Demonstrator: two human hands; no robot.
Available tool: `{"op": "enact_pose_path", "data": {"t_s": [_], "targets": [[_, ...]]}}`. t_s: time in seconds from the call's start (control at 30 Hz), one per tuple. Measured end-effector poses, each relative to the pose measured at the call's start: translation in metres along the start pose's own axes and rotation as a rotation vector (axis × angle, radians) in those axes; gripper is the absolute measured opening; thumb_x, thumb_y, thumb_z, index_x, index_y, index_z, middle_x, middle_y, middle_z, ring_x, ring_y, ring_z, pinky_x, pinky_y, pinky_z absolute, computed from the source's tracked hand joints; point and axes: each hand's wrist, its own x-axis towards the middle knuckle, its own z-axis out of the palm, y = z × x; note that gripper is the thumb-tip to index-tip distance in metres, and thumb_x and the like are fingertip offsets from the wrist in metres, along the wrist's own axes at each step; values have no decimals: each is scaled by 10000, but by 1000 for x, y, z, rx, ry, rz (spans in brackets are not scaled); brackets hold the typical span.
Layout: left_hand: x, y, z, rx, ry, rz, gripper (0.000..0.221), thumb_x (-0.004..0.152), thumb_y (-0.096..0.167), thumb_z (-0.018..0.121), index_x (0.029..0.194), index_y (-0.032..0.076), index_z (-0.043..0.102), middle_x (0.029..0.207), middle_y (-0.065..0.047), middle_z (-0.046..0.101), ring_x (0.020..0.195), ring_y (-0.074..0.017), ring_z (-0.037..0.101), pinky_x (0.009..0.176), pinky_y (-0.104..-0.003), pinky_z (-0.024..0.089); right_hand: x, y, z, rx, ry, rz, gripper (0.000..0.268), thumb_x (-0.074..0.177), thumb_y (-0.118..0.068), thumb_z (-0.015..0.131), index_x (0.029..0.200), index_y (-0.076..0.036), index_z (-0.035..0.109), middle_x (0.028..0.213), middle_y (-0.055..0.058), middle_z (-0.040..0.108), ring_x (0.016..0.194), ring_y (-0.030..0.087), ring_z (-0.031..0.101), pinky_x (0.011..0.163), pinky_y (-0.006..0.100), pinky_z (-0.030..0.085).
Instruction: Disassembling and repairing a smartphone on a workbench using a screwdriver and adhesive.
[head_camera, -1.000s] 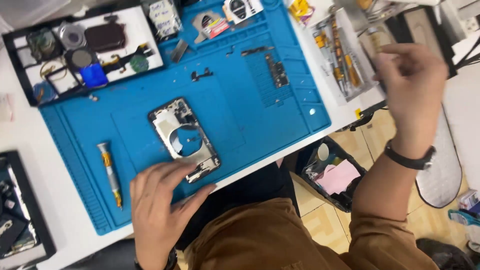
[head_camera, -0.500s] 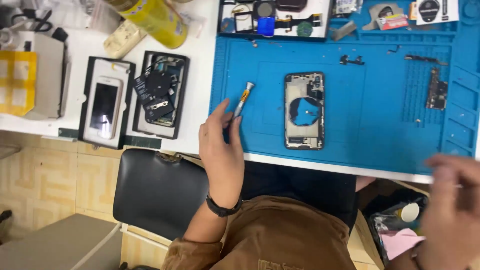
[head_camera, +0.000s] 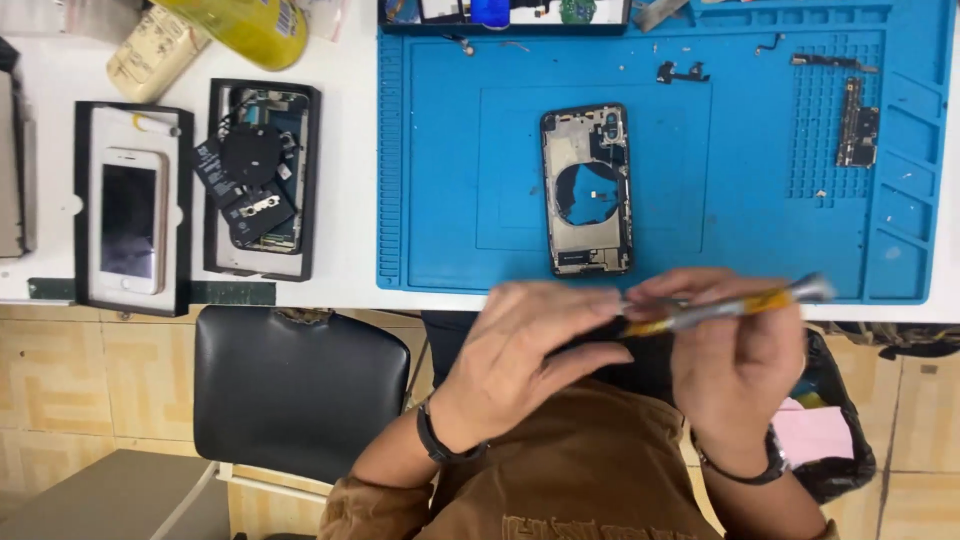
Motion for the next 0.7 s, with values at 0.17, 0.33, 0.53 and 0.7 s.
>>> {"op": "enact_pose_path", "data": {"t_s": [0.17,0.33,0.53,0.7], "targets": [[19,-28,-18,518,-181,8,391,973,261,642,1282,128,444,1194,-41,610,1055,-230,563,835,-340,382,33,-1,-5,-210,208,-99,357,1038,12,452,1274,-117,217,913,270,567,772,333,620,698,420,602],[17,-34,-18,533,-212,-65,518,962,213,713,1352,141,379,1133,-12,637,1073,-214,577,828,-344,390,34,9,4,-337,51,-233,667,1019,62,467,1438,-297,92,1033,320,507,685,421,643,757,522,615],[17,-35,-20,557,-215,-61,493,972,208,722,1338,133,401,1098,-8,646,1062,-200,596,812,-332,391,34,12,8,-525,-31,-416,403,946,7,517,1225,-50,232,1079,108,317,588,408,613,591,471,576],[17,-37,-18,561,-200,-66,436,978,210,697,1313,148,424,1095,11,661,1052,-191,612,827,-335,383,35,13,11,-533,-43,-451,507,947,14,514,1296,-68,156,1320,-50,165,569,441,586,606,531,578]]}}
